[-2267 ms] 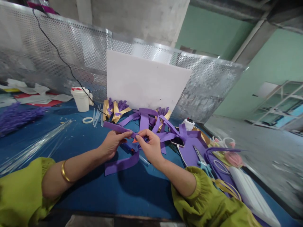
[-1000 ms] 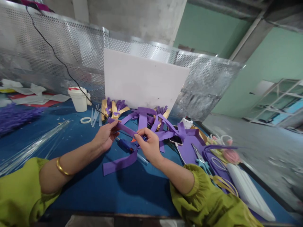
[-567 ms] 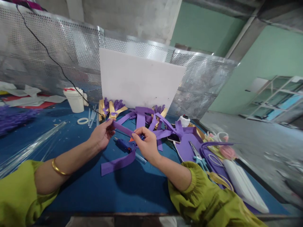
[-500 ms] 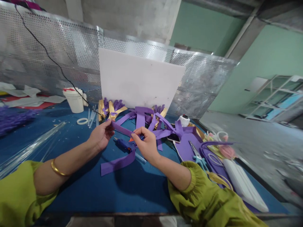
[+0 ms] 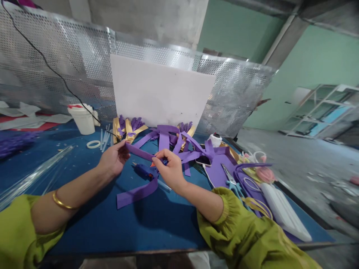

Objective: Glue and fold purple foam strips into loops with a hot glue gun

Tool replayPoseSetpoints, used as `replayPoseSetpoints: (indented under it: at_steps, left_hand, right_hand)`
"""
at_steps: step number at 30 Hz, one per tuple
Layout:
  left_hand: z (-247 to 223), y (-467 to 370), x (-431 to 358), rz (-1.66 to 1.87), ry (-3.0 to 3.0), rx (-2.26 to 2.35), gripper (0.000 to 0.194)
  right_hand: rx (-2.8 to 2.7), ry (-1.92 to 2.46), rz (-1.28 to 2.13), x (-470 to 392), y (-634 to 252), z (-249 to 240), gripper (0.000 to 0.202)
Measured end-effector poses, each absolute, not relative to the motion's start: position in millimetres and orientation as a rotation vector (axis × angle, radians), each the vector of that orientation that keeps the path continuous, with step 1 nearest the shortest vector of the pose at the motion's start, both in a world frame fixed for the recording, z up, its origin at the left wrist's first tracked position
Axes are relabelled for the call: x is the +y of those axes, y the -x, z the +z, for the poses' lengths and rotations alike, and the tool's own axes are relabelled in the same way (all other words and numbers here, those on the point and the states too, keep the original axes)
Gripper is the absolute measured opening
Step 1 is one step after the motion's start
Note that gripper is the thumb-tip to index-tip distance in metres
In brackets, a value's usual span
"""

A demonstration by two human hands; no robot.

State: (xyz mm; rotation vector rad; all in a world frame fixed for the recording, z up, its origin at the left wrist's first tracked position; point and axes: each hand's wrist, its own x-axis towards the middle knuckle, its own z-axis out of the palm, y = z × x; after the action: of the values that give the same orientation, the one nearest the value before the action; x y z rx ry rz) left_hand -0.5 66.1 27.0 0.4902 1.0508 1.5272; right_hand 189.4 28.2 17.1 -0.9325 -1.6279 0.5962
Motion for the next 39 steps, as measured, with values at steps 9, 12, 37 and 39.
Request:
replayPoseSetpoints:
  at_steps: [9,12,37,39]
  left_hand:
    - [30,-1,66,1.557,-0.400,1.032,0.022]
    - [32,-1,66,1.567,-0.382,1.061,0.021]
    - [20,-21,41,1.430,-0.939,0.866,0.027]
    - [19,-24,37,1.435,-1.023,0.890,0.022]
  right_hand:
    - [-1.611,0.933,0.603,27,-189,17,0.016]
    - [-1.615,0.933,0.600,28,-189,17,0.016]
    - [-1.643,0.877,0.499,28,-192,18,0.017]
    - [-1.661,0.878,0.482,27,-191,18,0.017]
